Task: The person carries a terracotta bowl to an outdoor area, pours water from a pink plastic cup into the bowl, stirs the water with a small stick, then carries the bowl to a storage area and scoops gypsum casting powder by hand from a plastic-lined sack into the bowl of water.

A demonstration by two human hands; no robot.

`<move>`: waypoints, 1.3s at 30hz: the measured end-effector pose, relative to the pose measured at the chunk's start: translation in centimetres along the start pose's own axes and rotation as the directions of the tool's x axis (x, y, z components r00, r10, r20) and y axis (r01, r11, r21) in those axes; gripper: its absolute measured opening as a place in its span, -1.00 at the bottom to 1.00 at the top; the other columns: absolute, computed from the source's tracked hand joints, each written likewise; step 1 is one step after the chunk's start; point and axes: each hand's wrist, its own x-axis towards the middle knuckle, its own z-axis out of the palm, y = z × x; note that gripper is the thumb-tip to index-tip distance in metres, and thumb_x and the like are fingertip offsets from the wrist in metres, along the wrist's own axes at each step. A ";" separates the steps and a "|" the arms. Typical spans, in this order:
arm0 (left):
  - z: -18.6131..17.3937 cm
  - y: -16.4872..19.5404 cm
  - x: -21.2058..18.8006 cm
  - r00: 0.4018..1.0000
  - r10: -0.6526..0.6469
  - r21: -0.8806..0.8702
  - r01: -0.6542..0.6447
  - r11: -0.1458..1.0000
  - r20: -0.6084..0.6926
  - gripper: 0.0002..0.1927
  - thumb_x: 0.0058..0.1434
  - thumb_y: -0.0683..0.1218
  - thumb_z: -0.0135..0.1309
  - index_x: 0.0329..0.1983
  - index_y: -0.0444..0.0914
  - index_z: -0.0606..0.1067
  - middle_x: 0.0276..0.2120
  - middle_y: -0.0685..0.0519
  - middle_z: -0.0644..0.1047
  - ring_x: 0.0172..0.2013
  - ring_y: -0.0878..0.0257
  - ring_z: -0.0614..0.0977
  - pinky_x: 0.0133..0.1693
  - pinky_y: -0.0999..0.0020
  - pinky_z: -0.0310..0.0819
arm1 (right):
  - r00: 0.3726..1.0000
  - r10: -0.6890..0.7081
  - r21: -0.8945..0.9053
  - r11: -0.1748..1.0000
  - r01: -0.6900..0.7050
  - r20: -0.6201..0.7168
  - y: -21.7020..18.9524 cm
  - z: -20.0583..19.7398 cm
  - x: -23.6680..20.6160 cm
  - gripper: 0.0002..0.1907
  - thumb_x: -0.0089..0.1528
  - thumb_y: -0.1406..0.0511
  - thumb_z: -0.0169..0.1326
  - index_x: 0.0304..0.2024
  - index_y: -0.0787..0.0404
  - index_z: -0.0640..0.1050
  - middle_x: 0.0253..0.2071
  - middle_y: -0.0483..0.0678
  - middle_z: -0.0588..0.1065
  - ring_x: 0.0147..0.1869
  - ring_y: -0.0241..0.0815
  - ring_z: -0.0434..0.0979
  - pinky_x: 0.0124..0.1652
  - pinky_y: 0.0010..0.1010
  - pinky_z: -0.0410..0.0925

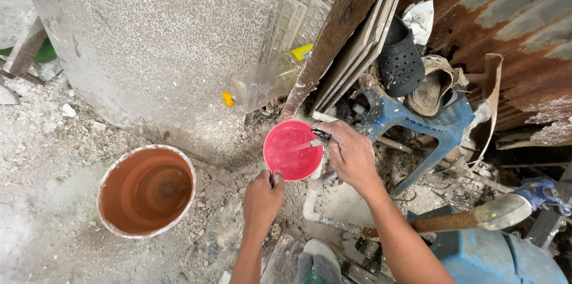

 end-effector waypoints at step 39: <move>0.5 -0.8 0.2 0.999 0.012 0.028 -0.011 1.000 -0.038 -0.62 0.29 0.08 0.01 -0.41 -0.34 0.54 -0.51 -0.25 0.59 -0.45 -0.21 0.63 -0.36 -0.06 0.48 | 1.000 0.010 0.041 0.999 -0.010 -0.006 0.2 0.4 -0.1 -0.61 0.17 0.51 -0.10 -0.01 0.21 0.59 -0.06 0.05 0.56 -0.13 0.07 0.62 -0.13 -0.25 0.46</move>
